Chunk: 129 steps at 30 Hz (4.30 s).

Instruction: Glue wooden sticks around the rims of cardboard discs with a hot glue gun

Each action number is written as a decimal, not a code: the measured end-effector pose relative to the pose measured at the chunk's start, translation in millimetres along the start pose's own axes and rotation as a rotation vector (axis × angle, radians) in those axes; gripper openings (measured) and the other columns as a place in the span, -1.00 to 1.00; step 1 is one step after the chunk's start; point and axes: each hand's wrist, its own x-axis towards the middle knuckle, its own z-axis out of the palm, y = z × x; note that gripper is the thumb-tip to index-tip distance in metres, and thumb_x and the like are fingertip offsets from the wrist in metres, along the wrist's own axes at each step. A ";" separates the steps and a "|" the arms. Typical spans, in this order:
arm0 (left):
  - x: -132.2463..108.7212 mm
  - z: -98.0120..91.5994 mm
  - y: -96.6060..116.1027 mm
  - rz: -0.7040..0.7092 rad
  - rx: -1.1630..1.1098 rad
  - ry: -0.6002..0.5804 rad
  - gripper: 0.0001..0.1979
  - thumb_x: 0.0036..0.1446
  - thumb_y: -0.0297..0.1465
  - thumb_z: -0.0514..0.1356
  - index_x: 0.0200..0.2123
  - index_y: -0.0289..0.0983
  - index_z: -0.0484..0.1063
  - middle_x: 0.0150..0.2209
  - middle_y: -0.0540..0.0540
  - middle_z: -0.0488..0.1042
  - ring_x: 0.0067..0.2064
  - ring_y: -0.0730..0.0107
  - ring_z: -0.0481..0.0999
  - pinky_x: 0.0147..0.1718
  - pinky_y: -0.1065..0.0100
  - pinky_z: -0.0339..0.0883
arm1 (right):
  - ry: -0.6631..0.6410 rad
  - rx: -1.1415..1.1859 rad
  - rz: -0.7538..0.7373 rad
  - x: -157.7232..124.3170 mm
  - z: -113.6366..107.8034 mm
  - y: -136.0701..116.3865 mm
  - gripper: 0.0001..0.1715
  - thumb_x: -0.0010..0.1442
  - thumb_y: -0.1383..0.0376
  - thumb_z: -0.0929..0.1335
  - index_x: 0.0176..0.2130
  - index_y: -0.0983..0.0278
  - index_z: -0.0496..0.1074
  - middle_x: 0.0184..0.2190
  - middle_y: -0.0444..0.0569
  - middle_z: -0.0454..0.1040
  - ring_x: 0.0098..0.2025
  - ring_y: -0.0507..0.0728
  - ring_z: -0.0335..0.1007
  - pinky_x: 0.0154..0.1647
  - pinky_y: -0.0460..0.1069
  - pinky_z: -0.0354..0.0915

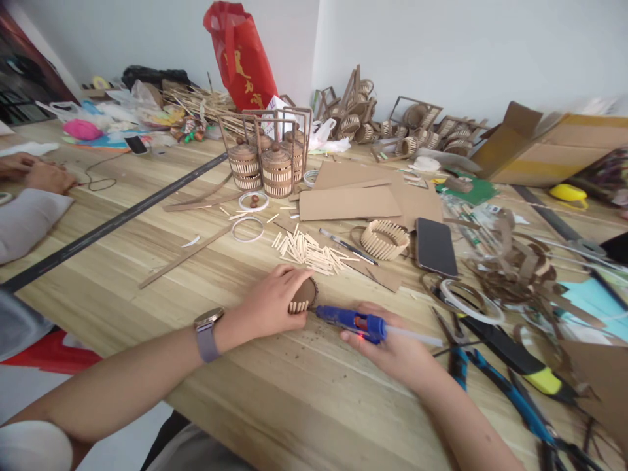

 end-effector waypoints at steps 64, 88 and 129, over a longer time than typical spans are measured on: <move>1.1 -1.9 -4.8 0.006 -0.010 -0.048 -0.35 0.01 -0.36 0.26 0.17 -0.31 0.15 0.10 -0.22 0.37 0.15 0.03 0.24 0.09 0.09 0.28 | 0.022 -0.147 0.089 109.1 -1.7 -25.7 -0.88 0.18 0.38 0.30 -0.27 0.26 0.44 -0.41 -0.05 0.57 -0.37 0.13 0.49 -0.32 -0.03 0.29; 1.3 0.1 -14.3 0.049 -0.091 -0.041 -0.28 -0.07 -0.40 0.30 0.18 -0.20 0.13 0.09 -0.18 0.35 0.16 0.06 0.26 0.10 0.10 0.28 | -0.229 0.048 0.048 55.7 -1.2 -61.9 -0.83 0.15 0.42 0.30 -0.37 0.23 0.47 -0.52 -0.16 0.49 -0.48 0.05 0.36 -0.45 -0.11 0.17; -0.6 9.0 -6.3 -0.012 -0.113 0.084 -0.26 -0.07 -0.45 0.28 0.20 -0.24 0.12 0.21 -0.28 0.21 0.23 0.01 0.24 0.18 0.03 0.21 | -0.152 -0.150 -0.149 50.9 -6.5 -60.5 -0.83 0.24 0.33 0.29 -0.18 0.29 0.45 -0.34 0.00 0.49 -0.31 0.14 0.43 -0.32 -0.02 0.28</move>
